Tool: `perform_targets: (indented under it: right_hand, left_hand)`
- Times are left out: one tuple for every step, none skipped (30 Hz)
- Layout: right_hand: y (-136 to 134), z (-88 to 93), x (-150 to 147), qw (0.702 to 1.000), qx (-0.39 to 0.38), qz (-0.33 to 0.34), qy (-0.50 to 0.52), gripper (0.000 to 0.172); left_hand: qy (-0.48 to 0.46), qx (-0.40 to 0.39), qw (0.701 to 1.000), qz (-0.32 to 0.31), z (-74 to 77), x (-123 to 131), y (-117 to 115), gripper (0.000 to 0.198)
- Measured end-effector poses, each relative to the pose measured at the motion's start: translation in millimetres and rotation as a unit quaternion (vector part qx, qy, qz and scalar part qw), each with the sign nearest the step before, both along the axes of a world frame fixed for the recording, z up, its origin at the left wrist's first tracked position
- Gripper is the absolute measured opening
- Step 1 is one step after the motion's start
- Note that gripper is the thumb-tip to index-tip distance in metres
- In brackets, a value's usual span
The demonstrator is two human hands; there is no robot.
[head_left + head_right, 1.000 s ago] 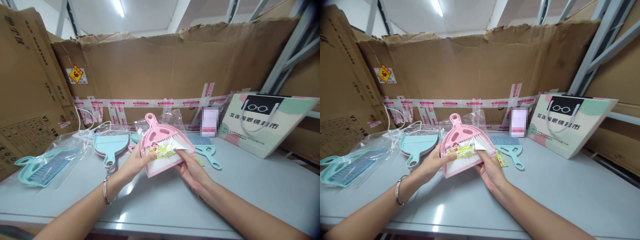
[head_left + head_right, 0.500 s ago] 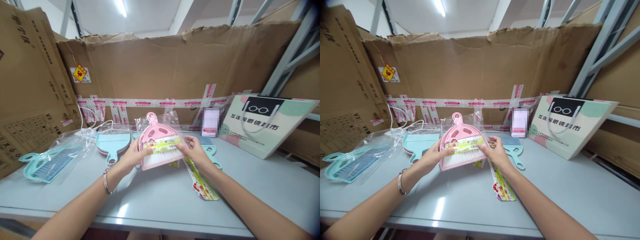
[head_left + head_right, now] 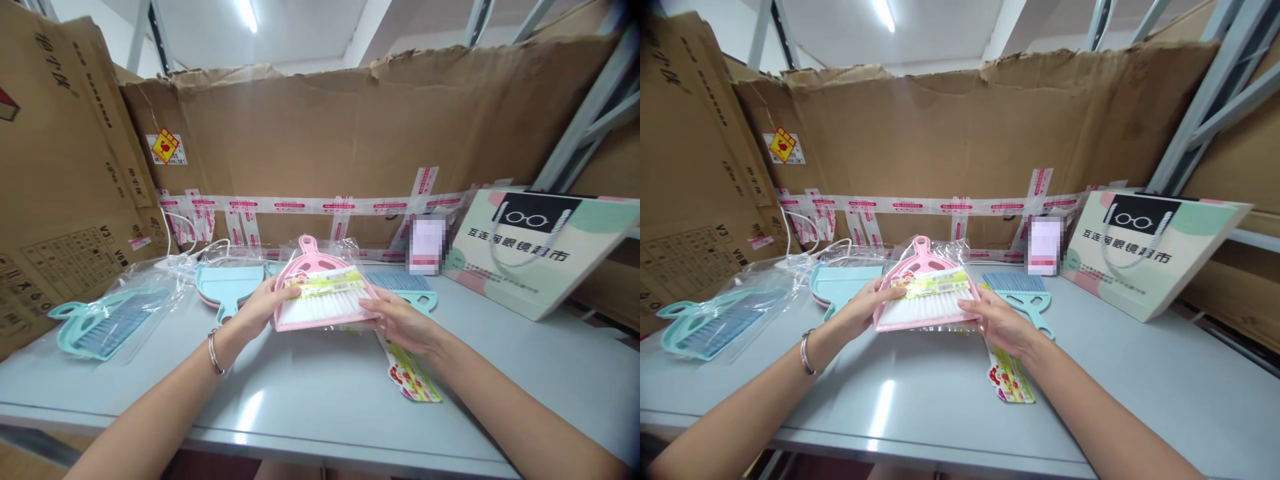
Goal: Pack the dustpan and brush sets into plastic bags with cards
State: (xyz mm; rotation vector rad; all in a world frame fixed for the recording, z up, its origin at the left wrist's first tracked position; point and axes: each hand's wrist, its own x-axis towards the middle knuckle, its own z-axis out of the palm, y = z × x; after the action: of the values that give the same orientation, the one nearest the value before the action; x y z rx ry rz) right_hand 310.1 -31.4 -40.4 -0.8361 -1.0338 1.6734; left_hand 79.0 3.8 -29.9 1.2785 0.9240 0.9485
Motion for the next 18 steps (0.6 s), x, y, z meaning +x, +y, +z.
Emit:
perform_targets:
  right_hand:
    - [-1.1,0.6,-0.1,1.0,0.003,0.014,0.009,0.035]
    - [-1.4,0.1,-0.3,1.0,0.006,0.016,0.016,0.035]
    - [-0.8,-1.2,-0.8,1.0,0.007,0.01,0.02,0.034]
    - [0.3,-3.1,-1.3,1.0,0.007,-0.001,0.021,0.031]
    - [1.9,-5.1,-1.8,1.0,0.005,-0.015,0.022,0.029]
    - [3.5,-6.8,-2.2,0.999,0.001,-0.032,0.023,0.026]
    - [5.0,-8.0,-2.5,0.998,-0.004,-0.051,0.024,0.023]
    - [6.2,-8.5,-2.7,0.997,-0.009,-0.068,0.025,0.022]
    - [6.8,-8.4,-2.8,0.996,-0.013,-0.082,0.026,0.022]
    - [7.0,-7.7,-2.8,0.995,-0.016,-0.094,0.027,0.022]
    - [6.7,-6.6,-2.9,0.994,-0.017,-0.102,0.027,0.024]
    - [6.1,-5.4,-3.1,0.993,-0.017,-0.11,0.026,0.025]
    - [5.3,-4.4,-3.5,0.993,-0.019,-0.118,0.024,0.025]
    - [4.4,-3.7,-4.0,0.991,-0.022,-0.128,0.02,0.025]
    - [3.6,-3.3,-4.7,0.99,-0.025,-0.14,0.015,0.024]
    - [2.9,-3.4,-5.5,0.988,-0.028,-0.153,0.009,0.022]
    - [2.4,-3.9,-6.4,0.986,-0.029,-0.165,0.002,0.019]
    - [2.0,-4.7,-7.2,0.984,-0.028,-0.175,-0.005,0.016]
  left_hand:
    - [0.003,-0.005,1.0,0.005,-0.5,-1.0,1.5,0.037]
    - [0.006,-0.008,1.0,0.011,-0.8,-1.9,2.5,0.036]
    - [0.008,-0.01,1.0,0.016,-0.9,-2.6,3.0,0.036]
    - [0.008,-0.01,1.0,0.016,-0.4,-3.2,2.8,0.036]
    - [0.008,-0.009,1.0,0.006,0.6,-3.9,2.0,0.038]
    - [0.007,-0.007,1.0,-0.014,2.4,-4.8,0.8,0.04]
    - [0.002,-0.004,0.999,-0.043,4.8,-5.7,-0.7,0.043]
    - [-0.004,0.001,0.997,-0.074,7.4,-6.8,-2.1,0.047]
    - [-0.01,0.007,0.995,-0.1,10.1,-8.0,-3.3,0.052]
    - [-0.017,0.017,0.993,-0.116,12.5,-9.1,-4.1,0.057]
    - [-0.021,0.027,0.992,-0.122,14.2,-10.1,-4.4,0.061]
    - [-0.021,0.034,0.992,-0.12,15.0,-10.7,-4.3,0.062]
    - [-0.018,0.037,0.993,-0.112,14.8,-10.9,-3.7,0.062]
    - [-0.014,0.034,0.994,-0.102,13.8,-10.6,-2.9,0.058]
    - [-0.009,0.026,0.995,-0.092,12.1,-9.9,-2.1,0.053]
    - [-0.003,0.016,0.997,-0.082,10.0,-8.8,-1.4,0.047]
    - [0.005,0.005,0.997,-0.071,8.0,-7.6,-0.9,0.04]
    - [0.015,-0.002,0.998,-0.06,6.3,-6.4,-0.7,0.034]
